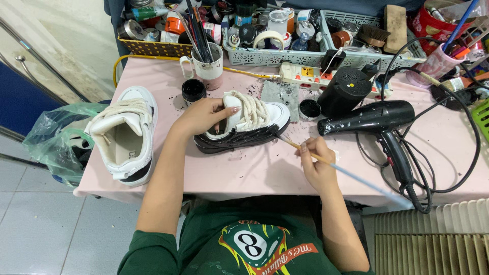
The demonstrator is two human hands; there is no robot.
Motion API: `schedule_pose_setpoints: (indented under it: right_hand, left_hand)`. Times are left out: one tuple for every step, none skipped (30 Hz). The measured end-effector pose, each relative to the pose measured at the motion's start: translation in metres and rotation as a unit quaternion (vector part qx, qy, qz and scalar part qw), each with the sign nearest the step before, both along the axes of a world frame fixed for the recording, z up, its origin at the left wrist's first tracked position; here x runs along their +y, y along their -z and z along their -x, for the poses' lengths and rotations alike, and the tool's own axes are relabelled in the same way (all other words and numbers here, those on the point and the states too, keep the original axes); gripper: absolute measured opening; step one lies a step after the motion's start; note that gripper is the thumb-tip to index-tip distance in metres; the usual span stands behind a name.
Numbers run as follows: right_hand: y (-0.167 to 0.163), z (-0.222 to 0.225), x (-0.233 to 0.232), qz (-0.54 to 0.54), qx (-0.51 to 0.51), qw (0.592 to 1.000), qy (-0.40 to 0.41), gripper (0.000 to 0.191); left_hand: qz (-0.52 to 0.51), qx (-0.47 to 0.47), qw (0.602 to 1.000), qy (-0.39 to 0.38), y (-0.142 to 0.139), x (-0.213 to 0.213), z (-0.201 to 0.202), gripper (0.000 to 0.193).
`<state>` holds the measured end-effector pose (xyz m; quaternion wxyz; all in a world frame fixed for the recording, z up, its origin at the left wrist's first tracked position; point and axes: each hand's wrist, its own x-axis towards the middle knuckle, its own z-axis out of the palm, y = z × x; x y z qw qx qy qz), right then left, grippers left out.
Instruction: The person paints the toe cap of a white sneaker black using a small brush. They then use a hairdryer to dry the paint before continuing to apply more black paint to the shoe's toe area.
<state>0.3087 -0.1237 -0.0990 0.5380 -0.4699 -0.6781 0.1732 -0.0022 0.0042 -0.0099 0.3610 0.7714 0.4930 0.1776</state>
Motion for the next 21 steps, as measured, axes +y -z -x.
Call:
schedule_pose_setpoints:
  right_hand:
    - [0.0006,-0.0003,-0.0002,0.004,0.026,1.000,0.003,0.016]
    - [0.0011,-0.0001,0.0000,0.007,0.052,0.999,0.005,0.015]
    - [0.0015,-0.0008,-0.0001,0.010,0.078,0.997,0.007,0.014]
    - [0.0021,-0.0006,-0.0002,0.017,0.060,0.998,0.004,0.014]
    - [0.0027,-0.0008,-0.0002,0.024,0.043,0.999,0.001,0.014]
    - [0.0031,-0.0008,-0.0001,0.030,0.026,0.999,-0.002,0.015]
    - [0.0035,-0.0016,0.0000,0.026,0.059,0.998,0.001,0.015]
    - [0.0038,-0.0017,0.0004,0.022,0.092,0.996,0.004,0.016]
    - [0.0044,-0.0018,0.0011,0.018,0.125,0.992,0.007,0.016]
    - [0.0046,-0.0023,0.0014,0.011,0.132,0.991,0.003,0.016]
    - [0.0049,-0.0032,0.0015,0.005,0.139,0.990,0.000,0.015]
    - [0.0053,-0.0031,0.0018,-0.002,0.147,0.989,-0.004,0.015]
    - [0.0056,-0.0036,0.0021,0.007,0.143,0.990,-0.007,0.014]
    - [0.0058,-0.0037,0.0023,0.016,0.139,0.990,-0.009,0.014]
    - [0.0059,-0.0047,0.0019,0.026,0.135,0.990,-0.011,0.013]
    - [0.0059,-0.0044,0.0019,0.034,0.116,0.993,0.006,0.013]
    - [0.0058,-0.0048,0.0021,0.041,0.098,0.994,0.023,0.014]
    - [0.0054,-0.0045,0.0022,0.048,0.079,0.995,0.040,0.014]
    - [0.0049,-0.0048,0.0024,0.033,0.101,0.994,0.027,0.014]
    - [0.0042,-0.0036,0.0034,0.018,0.123,0.992,0.014,0.015]
    - [0.0035,-0.0033,0.0039,0.003,0.145,0.989,0.001,0.015]
  left_hand:
    - [0.003,-0.005,1.000,0.000,-0.0001,-0.0008,-0.0002,0.042]
    - [0.005,-0.008,1.000,-0.001,-0.0002,-0.0013,0.0001,0.042]
    - [0.006,-0.013,1.000,-0.002,-0.0005,-0.0015,-0.0006,0.043]
    - [0.006,-0.017,1.000,0.003,-0.0006,-0.0015,0.0001,0.042]
    - [0.007,-0.022,1.000,0.007,-0.0009,-0.0016,0.0004,0.042]
    - [0.006,-0.026,1.000,0.012,-0.0011,-0.0014,0.0006,0.041]
    - [0.008,-0.023,1.000,0.006,-0.0008,-0.0018,-0.0002,0.042]
    - [0.009,-0.021,1.000,0.000,-0.0005,-0.0022,0.0002,0.042]
    - [0.010,-0.018,1.000,-0.006,-0.0008,-0.0021,0.0005,0.043]
    - [0.009,-0.025,1.000,-0.001,-0.0007,-0.0020,0.0003,0.042]
    - [0.010,-0.032,0.999,0.004,-0.0006,-0.0022,-0.0004,0.041]
    - [0.010,-0.039,0.999,0.009,-0.0008,-0.0020,0.0006,0.040]
    - [0.008,-0.033,0.999,0.008,-0.0012,-0.0019,0.0008,0.041]
    - [0.006,-0.027,1.000,0.007,-0.0014,-0.0017,0.0011,0.041]
    - [0.006,-0.022,1.000,0.006,-0.0013,-0.0020,0.0004,0.042]
    - [0.009,-0.028,1.000,0.006,-0.0013,-0.0019,0.0010,0.041]
    - [0.011,-0.035,0.999,0.006,-0.0015,-0.0018,0.0010,0.040]
    - [0.014,-0.041,0.999,0.006,-0.0014,-0.0017,0.0010,0.039]
    - [0.009,-0.035,0.999,0.006,-0.0012,-0.0019,0.0003,0.040]
    - [0.005,-0.029,1.000,0.007,-0.0013,-0.0017,0.0014,0.040]
    - [0.001,-0.024,1.000,0.008,-0.0011,-0.0018,0.0013,0.041]
